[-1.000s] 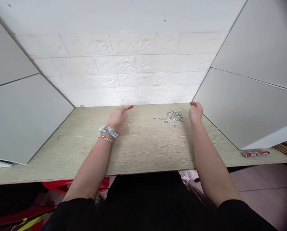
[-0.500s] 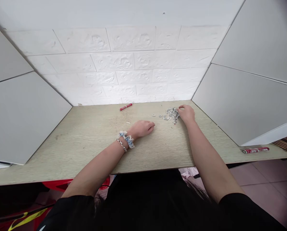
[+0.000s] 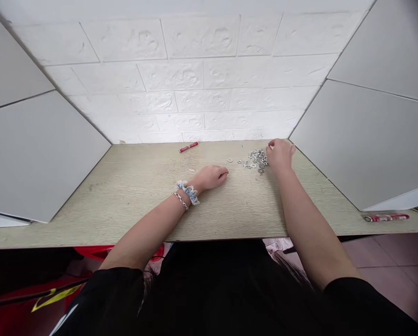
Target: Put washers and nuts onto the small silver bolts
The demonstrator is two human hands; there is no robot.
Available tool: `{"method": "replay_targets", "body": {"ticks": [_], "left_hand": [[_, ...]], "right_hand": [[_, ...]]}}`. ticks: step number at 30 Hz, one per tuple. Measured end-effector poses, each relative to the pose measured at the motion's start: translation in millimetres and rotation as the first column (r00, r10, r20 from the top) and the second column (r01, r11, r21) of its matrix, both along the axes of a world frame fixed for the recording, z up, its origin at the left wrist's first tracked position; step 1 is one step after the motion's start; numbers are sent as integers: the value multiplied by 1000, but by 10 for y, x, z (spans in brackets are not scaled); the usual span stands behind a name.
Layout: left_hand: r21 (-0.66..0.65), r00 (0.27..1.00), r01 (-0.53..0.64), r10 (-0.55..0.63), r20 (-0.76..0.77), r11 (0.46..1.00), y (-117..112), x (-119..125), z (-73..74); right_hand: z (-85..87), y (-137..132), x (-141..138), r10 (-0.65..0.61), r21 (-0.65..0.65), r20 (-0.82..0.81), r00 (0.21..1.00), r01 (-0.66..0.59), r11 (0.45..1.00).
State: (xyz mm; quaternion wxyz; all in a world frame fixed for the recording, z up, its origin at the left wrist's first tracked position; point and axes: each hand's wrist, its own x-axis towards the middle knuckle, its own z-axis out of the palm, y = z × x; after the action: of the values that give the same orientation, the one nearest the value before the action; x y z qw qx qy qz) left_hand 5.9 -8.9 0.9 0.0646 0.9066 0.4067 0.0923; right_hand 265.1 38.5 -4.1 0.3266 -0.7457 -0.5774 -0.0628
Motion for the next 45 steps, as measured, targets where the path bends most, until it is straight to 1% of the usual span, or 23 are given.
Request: {"method": "replay_targets", "body": {"ticks": [1,3,5,6,8,9,10,12,14,16,18,20,21,23,24,26,28,31,33,35,37,40,45], "left_hand": [[-3,1000,-18,18,19,1000,6,-1,-8],[3,995,-61,61,79,998,27,-5,-26],[-5,979,-118,117,167,993,58,-18,-43],[-22,965,-147,148,216,989,75,-27,-48],[-83,930,-181,198,309,980,107,-48,-50],[-112,915,-180,209,346,977,120,-58,-48],[-130,904,-170,207,373,977,129,-67,-44],[-139,899,-143,188,397,980,138,-80,-36],[-137,906,-128,172,386,982,136,-84,-31],[-146,911,-126,172,374,981,133,-83,-29],[-163,905,-130,184,385,978,132,-83,-30],[-185,889,-134,200,412,974,138,-87,-34],[-194,884,-134,206,421,972,143,-90,-37],[-200,883,-140,214,419,970,157,-95,-46],[-197,885,-147,218,412,969,164,-98,-50],[-195,887,-169,235,398,966,177,-100,-57],[-201,883,-193,259,392,961,184,-99,-57],[-219,869,-224,296,397,950,184,-92,-47],[-245,851,-232,319,418,941,184,-87,-43],[-284,829,-222,334,449,933,189,-84,-47],[-337,793,-211,362,490,918,200,-86,-57],[-446,710,-179,429,559,877,227,-101,-66],[-608,568,-90,542,620,789,255,-138,-24]], "right_hand": [[67,-39,-62,28,40,-15,999,-28,999],[189,-134,-246,142,127,-89,986,-130,983],[260,-240,-495,291,162,-227,930,-258,952],[270,-292,-629,351,154,-324,879,-317,936],[241,-376,-876,456,115,-492,742,-463,879],[206,-404,-976,502,133,-541,675,-521,843],[163,-421,-1054,540,165,-581,609,-562,811],[71,-427,-1145,572,207,-647,504,-606,768],[-6,-408,-1167,575,222,-688,443,-625,748],[-54,-387,-1152,570,221,-708,418,-635,740],[-72,-380,-1126,571,204,-697,434,-644,738],[-71,-387,-1104,581,159,-638,505,-652,741],[-68,-393,-1096,592,126,-579,560,-656,744],[-63,-397,-1082,625,52,-408,665,-667,743],[-63,-393,-1076,641,15,-311,701,-671,741],[-73,-372,-1065,651,-52,-132,748,-661,749],[-94,-344,-1055,606,-108,1,796,-602,791],[-138,-317,-1041,492,-199,141,859,-463,864],[-163,-317,-1033,445,-260,193,874,-392,883],[-173,-326,-1030,438,-301,225,870,-366,881],[-167,-336,-1032,466,-322,244,851,-382,866],[-152,-346,-1045,525,-324,254,812,-440,837],[-167,-343,-1058,517,-271,229,825,-456,848]]}}
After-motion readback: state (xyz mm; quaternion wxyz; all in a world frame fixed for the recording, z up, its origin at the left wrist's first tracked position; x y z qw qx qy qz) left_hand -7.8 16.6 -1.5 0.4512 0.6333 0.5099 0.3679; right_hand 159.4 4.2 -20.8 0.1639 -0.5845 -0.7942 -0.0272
